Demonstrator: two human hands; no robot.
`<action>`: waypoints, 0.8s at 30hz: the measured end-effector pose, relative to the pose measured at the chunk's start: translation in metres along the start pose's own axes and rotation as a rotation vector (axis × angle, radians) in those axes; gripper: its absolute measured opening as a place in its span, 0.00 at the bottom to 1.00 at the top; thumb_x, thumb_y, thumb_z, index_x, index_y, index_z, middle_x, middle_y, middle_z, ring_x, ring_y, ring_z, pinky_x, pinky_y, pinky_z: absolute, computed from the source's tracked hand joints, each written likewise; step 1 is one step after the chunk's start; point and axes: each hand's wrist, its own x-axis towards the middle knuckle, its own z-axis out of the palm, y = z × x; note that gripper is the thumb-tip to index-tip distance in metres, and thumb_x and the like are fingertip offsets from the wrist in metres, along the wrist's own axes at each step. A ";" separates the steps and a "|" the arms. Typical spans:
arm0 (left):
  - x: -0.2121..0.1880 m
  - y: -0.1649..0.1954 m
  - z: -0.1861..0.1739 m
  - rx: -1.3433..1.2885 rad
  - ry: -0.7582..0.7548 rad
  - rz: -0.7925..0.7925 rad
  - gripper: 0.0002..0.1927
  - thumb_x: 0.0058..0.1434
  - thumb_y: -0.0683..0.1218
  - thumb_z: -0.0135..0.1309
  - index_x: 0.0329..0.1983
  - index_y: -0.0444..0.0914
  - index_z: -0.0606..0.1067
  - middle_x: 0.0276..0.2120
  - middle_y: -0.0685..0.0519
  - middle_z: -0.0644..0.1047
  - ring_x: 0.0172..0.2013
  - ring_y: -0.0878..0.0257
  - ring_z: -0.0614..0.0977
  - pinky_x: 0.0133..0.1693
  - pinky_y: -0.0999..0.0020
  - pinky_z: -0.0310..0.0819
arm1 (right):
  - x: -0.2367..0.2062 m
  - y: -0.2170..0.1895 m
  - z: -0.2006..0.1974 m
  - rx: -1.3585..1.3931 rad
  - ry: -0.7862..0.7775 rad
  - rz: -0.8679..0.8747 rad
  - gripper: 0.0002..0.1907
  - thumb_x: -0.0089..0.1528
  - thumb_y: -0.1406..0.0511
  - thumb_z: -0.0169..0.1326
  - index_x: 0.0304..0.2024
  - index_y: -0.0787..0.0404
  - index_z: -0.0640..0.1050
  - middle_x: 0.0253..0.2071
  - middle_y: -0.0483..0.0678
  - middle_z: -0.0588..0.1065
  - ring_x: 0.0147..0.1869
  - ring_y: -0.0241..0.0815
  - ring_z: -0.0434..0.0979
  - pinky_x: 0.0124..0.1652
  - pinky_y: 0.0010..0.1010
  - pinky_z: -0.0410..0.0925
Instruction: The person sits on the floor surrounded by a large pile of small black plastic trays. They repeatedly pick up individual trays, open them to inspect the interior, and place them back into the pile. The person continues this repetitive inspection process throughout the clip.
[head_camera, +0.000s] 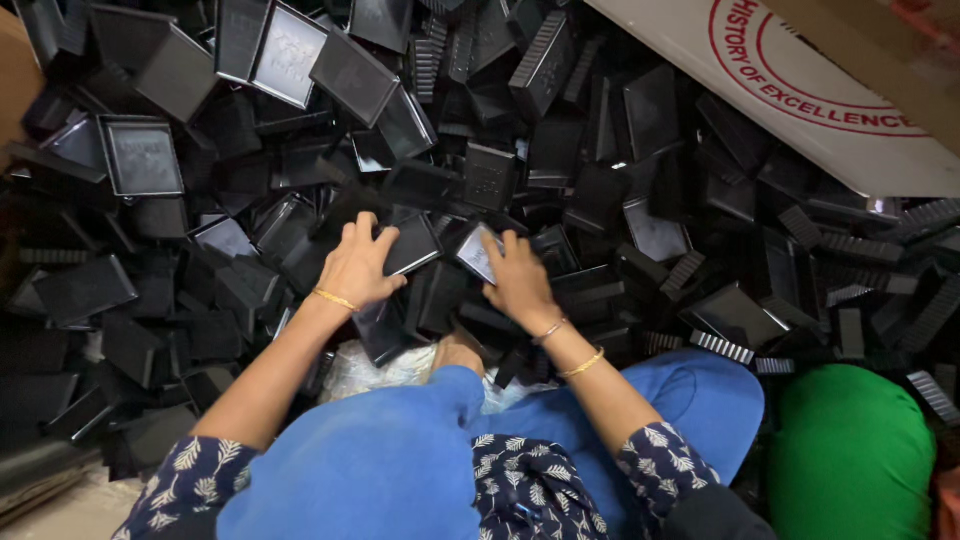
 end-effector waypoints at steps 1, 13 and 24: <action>0.002 0.000 -0.004 -0.001 -0.016 -0.019 0.38 0.44 0.51 0.70 0.59 0.40 0.72 0.57 0.39 0.66 0.54 0.40 0.71 0.49 0.50 0.75 | 0.000 0.000 -0.008 0.077 0.023 0.043 0.47 0.51 0.63 0.67 0.70 0.55 0.62 0.58 0.59 0.66 0.58 0.62 0.72 0.51 0.47 0.72; 0.005 0.004 -0.116 -0.526 0.588 0.278 0.25 0.63 0.50 0.63 0.58 0.33 0.71 0.54 0.38 0.72 0.53 0.48 0.76 0.52 0.60 0.72 | -0.042 0.042 -0.122 1.722 0.155 -0.028 0.51 0.49 0.73 0.57 0.74 0.50 0.58 0.63 0.53 0.65 0.66 0.51 0.67 0.64 0.40 0.65; -0.045 -0.004 0.018 0.252 -0.181 -0.070 0.28 0.45 0.57 0.65 0.44 0.36 0.78 0.38 0.41 0.82 0.42 0.43 0.83 0.43 0.44 0.76 | -0.048 0.056 -0.128 1.808 0.325 0.037 0.29 0.65 0.66 0.56 0.67 0.51 0.63 0.61 0.56 0.72 0.64 0.51 0.73 0.64 0.45 0.68</action>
